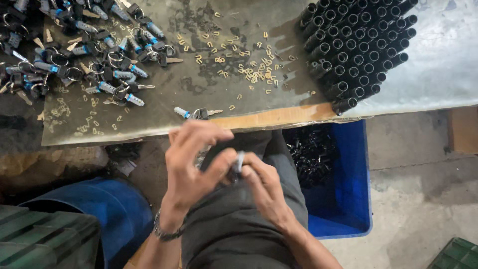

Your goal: The person sits at a workbench assembling padlock cylinders. They pick up a lock cylinder body, insert small pin and spring components into it by hand, place finished cylinders with the pile of completed locks, and reach for new parts and cylinder bodies to repeat the assembly.

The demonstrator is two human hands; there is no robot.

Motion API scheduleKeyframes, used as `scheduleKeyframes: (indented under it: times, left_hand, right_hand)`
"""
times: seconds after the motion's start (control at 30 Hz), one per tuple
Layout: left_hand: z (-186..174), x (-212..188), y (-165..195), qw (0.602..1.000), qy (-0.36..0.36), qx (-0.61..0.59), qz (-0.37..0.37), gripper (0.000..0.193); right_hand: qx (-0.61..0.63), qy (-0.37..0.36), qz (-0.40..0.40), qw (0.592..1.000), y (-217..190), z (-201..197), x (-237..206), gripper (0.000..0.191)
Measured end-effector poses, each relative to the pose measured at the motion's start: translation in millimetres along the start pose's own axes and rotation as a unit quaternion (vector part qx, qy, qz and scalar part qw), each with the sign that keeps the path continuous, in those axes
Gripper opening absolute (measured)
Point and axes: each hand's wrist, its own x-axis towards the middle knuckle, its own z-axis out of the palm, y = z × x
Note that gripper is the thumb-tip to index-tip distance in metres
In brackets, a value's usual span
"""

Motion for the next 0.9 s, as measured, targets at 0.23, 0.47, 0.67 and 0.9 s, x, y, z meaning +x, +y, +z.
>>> scheduleKeyframes:
  times: [0.23,0.47,0.67,0.9]
  left_hand:
    - [25.0,17.6,-33.3,0.969,-0.041,0.235,0.066,0.054]
    - [29.4,-14.5,-32.5,0.986,0.034,0.127,0.104,0.019]
    - [38.7,-41.3,-18.8,0.971,-0.025,-0.192,-0.144,0.012]
    - [49.6,-50.3,-9.8,0.906,-0.044,-0.315,-0.280,0.020]
  right_hand:
    - [0.287,0.085,0.142,0.944,40.2,-7.5,-25.9,0.035]
    - [0.338,0.127,0.221,0.906,39.8,-21.8,-34.8,0.027]
    - [0.320,0.141,0.192,0.917,46.1,-27.3,-35.3,0.023]
    - [0.352,0.144,0.238,0.894,36.0,-30.0,-29.1,0.029]
